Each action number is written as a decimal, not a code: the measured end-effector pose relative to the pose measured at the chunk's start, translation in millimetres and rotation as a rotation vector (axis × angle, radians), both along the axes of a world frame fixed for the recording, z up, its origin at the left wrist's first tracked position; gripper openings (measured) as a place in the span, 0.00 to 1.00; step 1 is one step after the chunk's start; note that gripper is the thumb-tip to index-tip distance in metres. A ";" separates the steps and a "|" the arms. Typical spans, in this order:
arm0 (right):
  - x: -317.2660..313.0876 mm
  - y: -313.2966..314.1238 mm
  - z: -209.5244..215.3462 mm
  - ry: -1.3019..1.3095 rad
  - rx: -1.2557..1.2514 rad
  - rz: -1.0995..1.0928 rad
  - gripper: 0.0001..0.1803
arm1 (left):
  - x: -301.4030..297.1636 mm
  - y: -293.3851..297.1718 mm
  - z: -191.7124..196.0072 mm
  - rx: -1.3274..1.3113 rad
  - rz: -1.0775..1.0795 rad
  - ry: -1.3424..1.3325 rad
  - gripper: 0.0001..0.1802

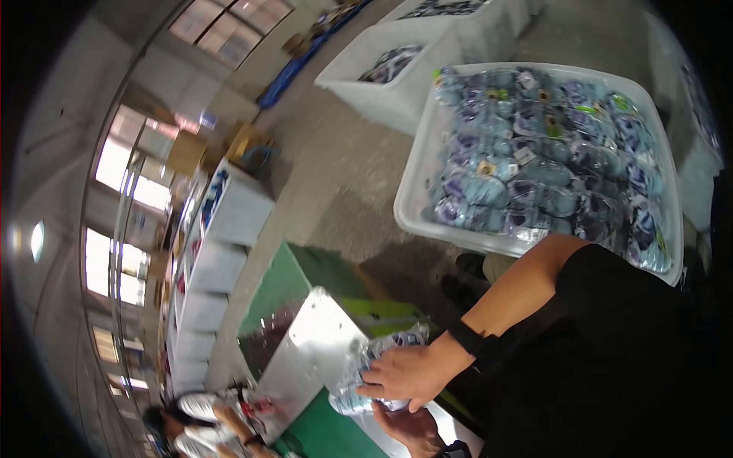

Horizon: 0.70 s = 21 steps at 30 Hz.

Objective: Sort packaged shoes from a large container onto a conveyor belt.

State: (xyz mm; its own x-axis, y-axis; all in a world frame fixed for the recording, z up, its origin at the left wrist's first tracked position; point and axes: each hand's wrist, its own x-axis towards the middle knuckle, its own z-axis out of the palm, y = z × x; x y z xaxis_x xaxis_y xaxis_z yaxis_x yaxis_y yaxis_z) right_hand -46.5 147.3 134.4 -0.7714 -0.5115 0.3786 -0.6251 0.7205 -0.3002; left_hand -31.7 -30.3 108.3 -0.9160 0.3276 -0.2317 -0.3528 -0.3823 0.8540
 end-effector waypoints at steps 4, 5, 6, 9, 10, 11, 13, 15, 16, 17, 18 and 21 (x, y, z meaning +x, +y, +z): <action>-0.2 18.0 -13.1 -0.030 -0.002 -0.058 0.51 | -3.4 17.9 -5.8 -0.099 -0.057 0.010 0.34; 0.7 25.5 -15.1 -0.102 -0.082 -0.067 0.45 | -3.2 26.1 -6.0 0.009 0.009 0.002 0.29; -4.5 34.4 -17.3 -0.095 -0.086 -0.079 0.45 | -4.1 29.5 -3.3 0.005 -0.003 0.009 0.29; -37.7 86.4 -24.7 -0.308 -0.491 -0.161 0.26 | -14.2 24.8 -10.2 -0.210 -0.138 0.167 0.34; -37.7 115.6 -3.8 -0.377 -0.556 -0.250 0.23 | -21.8 18.7 -18.2 -0.213 -0.130 0.171 0.34; -54.9 138.0 -29.3 -0.236 -0.652 -0.314 0.26 | -28.6 16.2 -24.8 -0.355 -0.206 0.308 0.35; -70.0 195.7 -43.8 -0.243 -0.814 -0.448 0.31 | -47.1 -3.7 -52.9 -0.568 -0.250 0.470 0.40; -84.5 255.3 -58.3 -0.247 -0.873 -0.656 0.37 | -54.3 -33.6 -86.2 -0.645 -0.169 0.498 0.42; -90.9 286.6 -69.3 -0.182 -0.935 -0.679 0.38 | -55.5 -43.8 -98.1 -0.665 -0.109 0.485 0.42; -83.8 312.4 -60.0 -0.229 -1.027 -0.687 0.33 | -53.5 -49.7 -97.3 -0.706 -0.037 0.451 0.42; -79.3 334.6 -60.2 -0.185 -1.120 -0.765 0.30 | -50.6 -55.3 -95.7 -0.747 0.028 0.416 0.41; -72.0 395.6 -68.7 0.025 -1.225 -0.950 0.25 | -39.1 -48.9 -81.4 -0.691 0.108 0.349 0.40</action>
State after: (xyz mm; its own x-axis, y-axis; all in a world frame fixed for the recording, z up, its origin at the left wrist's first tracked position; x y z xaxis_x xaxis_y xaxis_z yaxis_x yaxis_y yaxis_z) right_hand -118.6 542.8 65.7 -0.6088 0.7670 0.2026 -0.1101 0.1712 -0.9791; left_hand -70.9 -79.3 26.9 -0.9920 0.1184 -0.0434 -0.0113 0.2593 0.9657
